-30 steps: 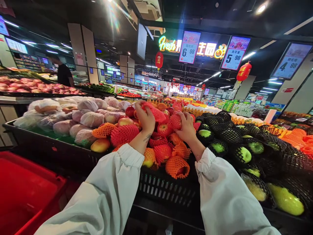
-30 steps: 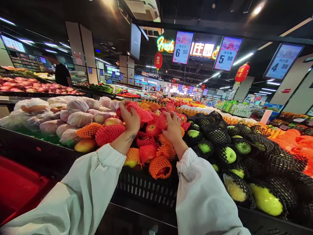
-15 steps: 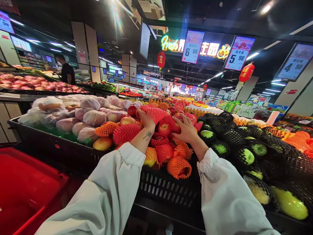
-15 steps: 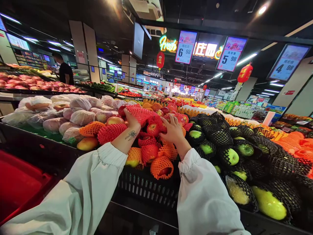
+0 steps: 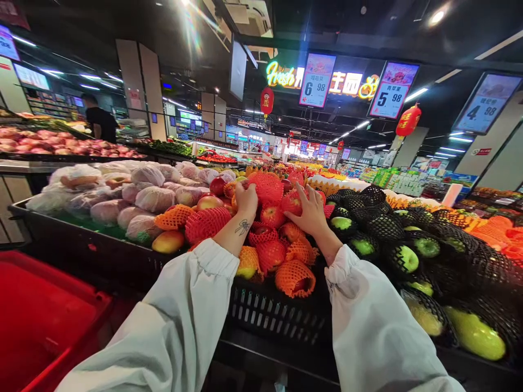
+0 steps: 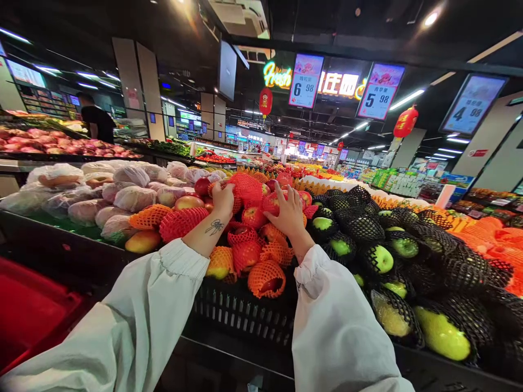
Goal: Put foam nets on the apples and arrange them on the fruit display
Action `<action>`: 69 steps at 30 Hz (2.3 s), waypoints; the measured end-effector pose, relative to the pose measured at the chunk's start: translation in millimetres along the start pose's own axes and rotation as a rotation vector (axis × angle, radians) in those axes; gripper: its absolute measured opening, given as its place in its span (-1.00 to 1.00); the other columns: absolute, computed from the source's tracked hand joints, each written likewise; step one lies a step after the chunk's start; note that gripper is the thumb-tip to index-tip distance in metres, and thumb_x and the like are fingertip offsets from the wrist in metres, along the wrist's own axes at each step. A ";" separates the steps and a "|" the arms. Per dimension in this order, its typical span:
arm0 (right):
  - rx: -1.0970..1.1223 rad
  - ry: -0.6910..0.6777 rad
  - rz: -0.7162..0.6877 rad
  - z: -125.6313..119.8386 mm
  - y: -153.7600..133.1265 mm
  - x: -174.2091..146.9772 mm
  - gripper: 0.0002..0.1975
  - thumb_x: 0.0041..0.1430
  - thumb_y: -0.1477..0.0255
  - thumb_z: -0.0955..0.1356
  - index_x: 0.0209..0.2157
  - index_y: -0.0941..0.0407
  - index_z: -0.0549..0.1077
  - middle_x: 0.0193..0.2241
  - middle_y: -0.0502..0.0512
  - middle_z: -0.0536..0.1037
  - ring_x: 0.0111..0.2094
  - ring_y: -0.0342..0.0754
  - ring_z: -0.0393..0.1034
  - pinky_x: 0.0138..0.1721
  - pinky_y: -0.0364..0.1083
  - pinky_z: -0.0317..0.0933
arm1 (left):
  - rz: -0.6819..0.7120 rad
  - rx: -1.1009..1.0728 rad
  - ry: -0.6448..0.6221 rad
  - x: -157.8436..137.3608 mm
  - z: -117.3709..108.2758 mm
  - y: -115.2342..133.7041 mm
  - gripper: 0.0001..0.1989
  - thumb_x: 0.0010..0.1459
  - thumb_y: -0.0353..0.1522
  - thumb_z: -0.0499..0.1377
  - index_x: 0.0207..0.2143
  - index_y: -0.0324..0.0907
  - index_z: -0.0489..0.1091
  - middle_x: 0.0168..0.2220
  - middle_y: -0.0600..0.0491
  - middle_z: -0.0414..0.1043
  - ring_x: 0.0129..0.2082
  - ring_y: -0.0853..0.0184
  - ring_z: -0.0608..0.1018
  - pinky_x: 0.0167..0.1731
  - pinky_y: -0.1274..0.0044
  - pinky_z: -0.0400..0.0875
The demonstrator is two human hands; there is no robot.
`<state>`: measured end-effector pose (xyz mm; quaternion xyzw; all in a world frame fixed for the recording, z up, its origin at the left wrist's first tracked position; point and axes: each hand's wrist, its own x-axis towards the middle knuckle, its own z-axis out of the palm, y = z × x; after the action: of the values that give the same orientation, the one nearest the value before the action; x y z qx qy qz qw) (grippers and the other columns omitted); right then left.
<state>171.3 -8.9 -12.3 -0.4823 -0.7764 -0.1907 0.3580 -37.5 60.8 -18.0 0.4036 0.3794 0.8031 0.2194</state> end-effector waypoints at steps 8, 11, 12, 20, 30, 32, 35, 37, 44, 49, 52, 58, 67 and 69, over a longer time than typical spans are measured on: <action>0.167 0.336 -0.331 -26.8 -19.4 2.7 -0.62 0.37 0.41 0.27 0.17 0.05 0.45 0.12 0.22 0.55 0.19 0.16 0.38 0.29 0.24 0.22 | 0.013 -0.105 -0.135 -22.8 1.8 31.8 -0.68 0.03 -0.51 0.18 -0.13 -0.16 0.47 0.00 -0.02 0.57 -0.01 0.24 0.59 -0.09 0.47 0.55; 0.132 0.217 -0.450 -30.2 -26.1 0.9 -0.69 0.37 0.48 0.25 0.04 0.04 0.53 0.00 0.18 0.62 0.09 0.12 0.45 0.21 0.16 0.30 | 0.085 -0.135 -0.295 -30.3 1.0 38.9 -0.67 -0.02 -0.49 0.20 -0.14 -0.15 0.48 0.01 -0.01 0.57 0.01 0.24 0.57 -0.15 0.51 0.54; 0.119 0.186 -0.447 -29.4 -27.3 0.5 -0.68 0.36 0.49 0.24 0.04 0.05 0.52 0.01 0.19 0.62 0.10 0.12 0.46 0.21 0.15 0.31 | 0.085 -0.162 -0.375 -32.4 0.8 41.0 -0.68 -0.04 -0.47 0.21 -0.16 -0.15 0.49 -0.01 -0.01 0.57 -0.01 0.24 0.57 -0.19 0.53 0.54; 0.085 0.137 -0.095 -19.2 -21.6 1.1 -0.53 0.20 0.15 0.45 0.03 0.12 0.42 -0.14 0.25 0.65 -0.14 0.24 0.54 -0.11 0.12 0.38 | -0.086 -0.213 -0.790 -40.4 -2.0 53.7 -0.67 -0.08 -0.34 0.11 -0.24 -0.19 0.52 -0.15 -0.04 0.58 -0.32 0.27 0.54 -0.53 0.56 0.37; 0.165 0.338 0.128 -23.4 -20.2 1.4 -0.91 0.25 0.36 0.32 -0.23 0.06 0.41 -0.31 0.10 0.65 -0.36 0.03 0.53 -0.28 -0.05 0.24 | -0.027 1.188 -0.194 -36.3 -13.0 55.6 -0.36 0.19 -0.27 0.17 0.28 -0.40 0.31 0.29 -0.46 0.28 0.29 -0.23 0.37 0.24 0.06 0.28; 0.179 0.338 0.121 -23.9 -22.3 0.5 -0.91 0.24 0.34 0.33 -0.25 0.06 0.40 -0.33 0.09 0.64 -0.37 0.02 0.52 -0.27 -0.05 0.25 | -0.161 1.294 -0.239 -35.8 -13.0 53.0 -0.18 0.16 -0.19 0.22 0.38 -0.40 0.15 0.37 -0.53 0.14 0.33 -0.32 0.31 0.23 0.00 0.26; 0.199 0.413 0.169 -24.6 -22.7 -0.4 -0.90 0.23 0.32 0.33 -0.26 0.05 0.39 -0.36 0.07 0.62 -0.37 0.03 0.52 -0.26 -0.04 0.28 | -0.265 1.352 -0.254 -33.4 -12.4 48.6 -0.07 0.15 -0.11 0.21 0.46 -0.31 0.00 0.45 -0.52 -0.04 0.38 -0.35 0.25 0.24 -0.01 0.24; 0.231 0.508 0.245 -24.6 -19.8 -0.1 -0.85 0.27 0.27 0.30 -0.24 0.05 0.38 -0.36 0.09 0.61 -0.38 0.04 0.52 -0.26 -0.02 0.30 | -0.297 1.360 -0.248 -31.9 -12.5 46.5 -0.04 0.17 -0.09 0.20 0.48 -0.31 -0.07 0.44 -0.53 -0.02 0.38 -0.32 0.26 0.25 0.02 0.24; 0.342 0.762 0.549 -11.5 5.7 8.2 -0.48 0.40 0.07 0.13 0.04 0.23 0.32 -0.13 0.54 0.57 -0.04 0.40 0.51 -0.02 0.31 0.32 | -0.221 1.249 -0.275 -32.0 -16.3 40.1 -0.01 0.18 -0.14 0.26 0.46 -0.45 -0.08 0.36 -0.61 0.08 0.33 -0.35 0.30 0.29 0.02 0.13; 0.314 0.792 0.548 -0.8 15.5 10.8 -0.50 0.42 0.00 0.08 -0.10 0.13 0.32 -0.18 0.49 0.55 -0.06 0.42 0.50 -0.05 0.32 0.31 | -0.148 1.067 -0.123 -32.4 -15.1 38.6 -0.02 0.13 -0.19 0.31 0.45 -0.40 -0.04 0.31 -0.60 0.14 0.29 -0.41 0.31 0.21 -0.06 0.21; 0.244 0.818 0.504 0.8 15.1 9.6 -0.51 0.43 -0.05 0.07 -0.22 0.06 0.31 -0.35 0.29 0.52 -0.23 0.29 0.51 -0.17 0.21 0.34 | -0.012 0.922 -0.033 -33.3 -13.6 43.6 -0.06 0.17 -0.19 0.28 0.43 -0.44 -0.05 0.32 -0.58 0.13 0.32 -0.39 0.27 0.24 -0.08 0.18; 0.240 0.730 0.516 -4.6 10.5 7.7 -0.60 0.43 -0.01 0.10 -0.32 0.00 0.22 -0.44 0.14 0.42 -0.34 0.19 0.41 -0.22 0.12 0.26 | 0.287 0.667 0.048 -33.5 -12.1 49.6 -0.18 0.21 -0.28 0.25 0.39 -0.34 -0.05 0.37 -0.45 0.09 0.41 -0.16 0.19 0.40 0.08 0.04; 0.349 0.598 0.414 -11.2 3.3 6.1 -0.68 0.28 0.14 0.30 -0.44 -0.02 0.14 -0.47 0.00 0.38 -0.40 0.02 0.30 -0.25 0.02 0.24 | 0.467 0.469 -0.573 -36.7 -3.9 36.6 -0.19 -0.03 -0.35 0.44 0.24 -0.12 0.19 0.29 -0.20 0.30 0.30 0.00 0.39 0.33 0.17 0.23; 0.366 0.543 0.374 -12.2 0.9 5.5 -0.70 0.24 0.17 0.31 -0.45 -0.01 0.16 -0.48 -0.02 0.38 -0.41 -0.01 0.28 -0.27 -0.01 0.22 | 0.404 0.467 -0.608 -35.9 -3.2 32.2 -0.24 -0.02 -0.33 0.44 0.19 -0.14 0.21 0.19 -0.18 0.39 0.22 0.01 0.46 0.27 0.17 0.29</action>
<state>175.1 -12.9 0.0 -0.4757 -0.5731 -0.1011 0.6596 -20.9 15.9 -11.2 0.7267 0.3826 0.5672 0.0622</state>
